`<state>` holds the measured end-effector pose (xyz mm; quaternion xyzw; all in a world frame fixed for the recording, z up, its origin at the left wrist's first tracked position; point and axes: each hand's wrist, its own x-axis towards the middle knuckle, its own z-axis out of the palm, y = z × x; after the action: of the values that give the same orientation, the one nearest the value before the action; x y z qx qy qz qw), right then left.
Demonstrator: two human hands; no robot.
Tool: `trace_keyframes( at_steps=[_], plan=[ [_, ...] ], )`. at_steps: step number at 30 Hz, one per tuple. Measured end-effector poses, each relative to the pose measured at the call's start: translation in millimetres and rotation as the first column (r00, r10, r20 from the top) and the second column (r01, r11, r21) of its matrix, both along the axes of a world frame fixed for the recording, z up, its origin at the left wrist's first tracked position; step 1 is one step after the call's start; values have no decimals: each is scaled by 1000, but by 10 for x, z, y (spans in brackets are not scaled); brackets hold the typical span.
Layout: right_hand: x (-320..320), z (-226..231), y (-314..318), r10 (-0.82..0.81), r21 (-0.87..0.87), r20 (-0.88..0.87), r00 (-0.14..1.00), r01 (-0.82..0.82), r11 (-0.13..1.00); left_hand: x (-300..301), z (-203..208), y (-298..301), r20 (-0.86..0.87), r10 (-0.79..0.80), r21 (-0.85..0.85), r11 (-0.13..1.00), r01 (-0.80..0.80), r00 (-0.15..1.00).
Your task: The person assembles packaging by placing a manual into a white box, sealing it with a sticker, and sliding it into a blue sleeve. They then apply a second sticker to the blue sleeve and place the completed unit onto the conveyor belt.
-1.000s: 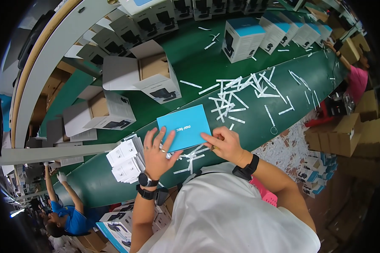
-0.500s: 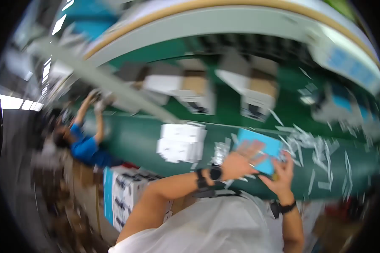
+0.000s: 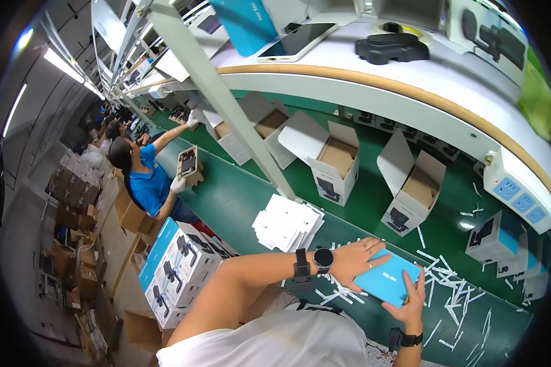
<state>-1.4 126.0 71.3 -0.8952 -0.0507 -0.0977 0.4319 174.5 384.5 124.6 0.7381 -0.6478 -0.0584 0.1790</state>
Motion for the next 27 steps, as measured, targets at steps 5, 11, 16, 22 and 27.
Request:
trace_keyframes(
  at_steps=[5,11,16,22,27],
  plan=[
    [-209,-211,-863,-328,-145,126,936,344,928,575,305,-259,260,13,-82,997,9,966],
    [935,-63,-1394,-789,-33,212,577,811,584,1364,162,-1013,122,379,-158,920,-359,917],
    [1607,-153,-1857,-843,-186,90,531,840,509,1277,479,-1161,237,320,-11,945,-326,917],
    [1301,476,-1010,-699,-40,213,682,721,692,832,288,-1009,138,183,-52,983,-178,973],
    [1078,278,-477,-435,283,-224,872,485,827,405,336,-98,132,164,-335,936,-112,978]
  ],
)
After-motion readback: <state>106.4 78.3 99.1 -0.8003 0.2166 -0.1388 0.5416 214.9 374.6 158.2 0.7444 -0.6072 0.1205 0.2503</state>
